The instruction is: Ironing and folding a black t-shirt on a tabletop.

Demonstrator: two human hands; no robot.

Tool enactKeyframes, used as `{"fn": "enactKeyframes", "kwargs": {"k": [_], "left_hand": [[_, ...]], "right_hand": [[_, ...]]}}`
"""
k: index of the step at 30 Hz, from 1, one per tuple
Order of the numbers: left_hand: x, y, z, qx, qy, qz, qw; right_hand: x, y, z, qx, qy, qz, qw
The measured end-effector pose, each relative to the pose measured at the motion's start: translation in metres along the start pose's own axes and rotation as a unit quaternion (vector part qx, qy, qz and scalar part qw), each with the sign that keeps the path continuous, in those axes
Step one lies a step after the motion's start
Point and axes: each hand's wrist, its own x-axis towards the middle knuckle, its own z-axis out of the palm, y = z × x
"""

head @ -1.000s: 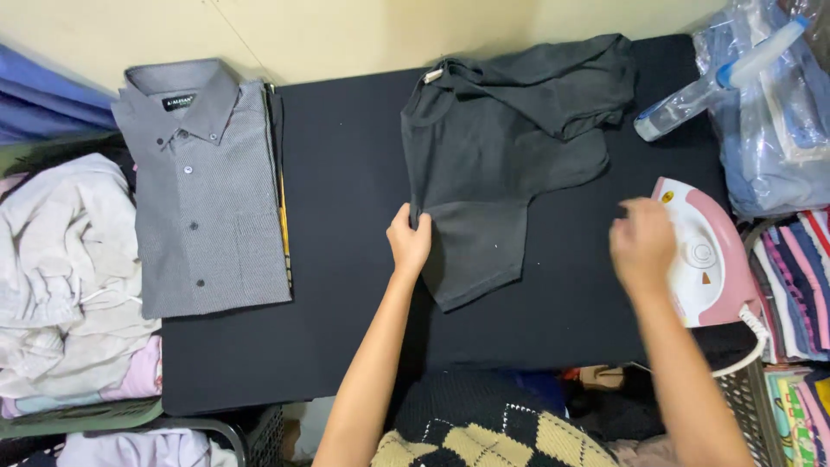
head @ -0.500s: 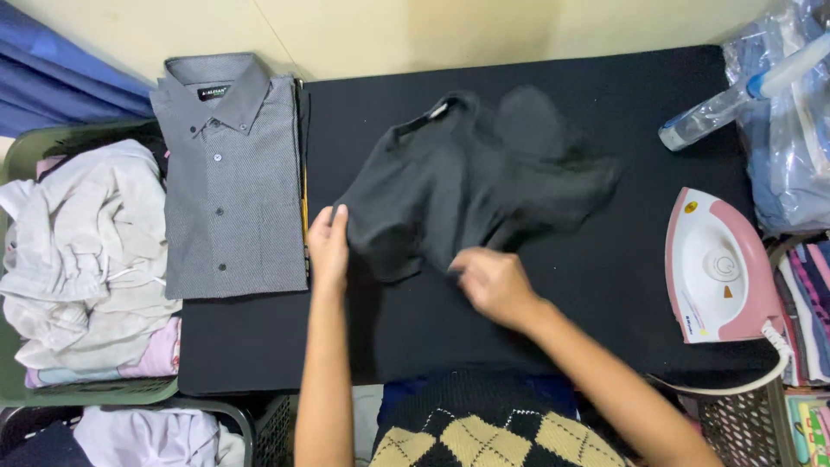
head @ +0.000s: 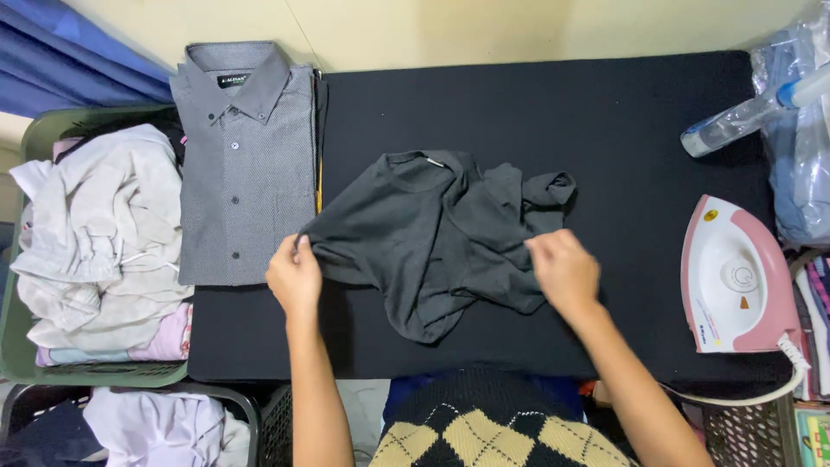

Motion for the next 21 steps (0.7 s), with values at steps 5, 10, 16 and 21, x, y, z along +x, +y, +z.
{"fn": "enactKeyframes", "kwargs": {"k": [5, 10, 16, 21], "left_hand": [[0.03, -0.008, 0.001, -0.363, -0.151, -0.197, 0.898], [0.117, 0.031, 0.014, -0.286, -0.164, -0.072, 0.941], [0.173, 0.062, 0.088, -0.337, -0.084, 0.032, 0.937], [0.025, 0.054, 0.148, -0.235, -0.017, 0.038, 0.971]], "right_hand": [[0.02, 0.056, -0.071, 0.405, 0.204, 0.125, 0.882], [0.116, 0.266, -0.117, 0.441, 0.103, 0.142, 0.88], [0.211, 0.253, -0.121, 0.454, 0.19, 0.098, 0.865], [0.106, 0.197, -0.004, 0.322, 0.265, 0.015, 0.909]]}}
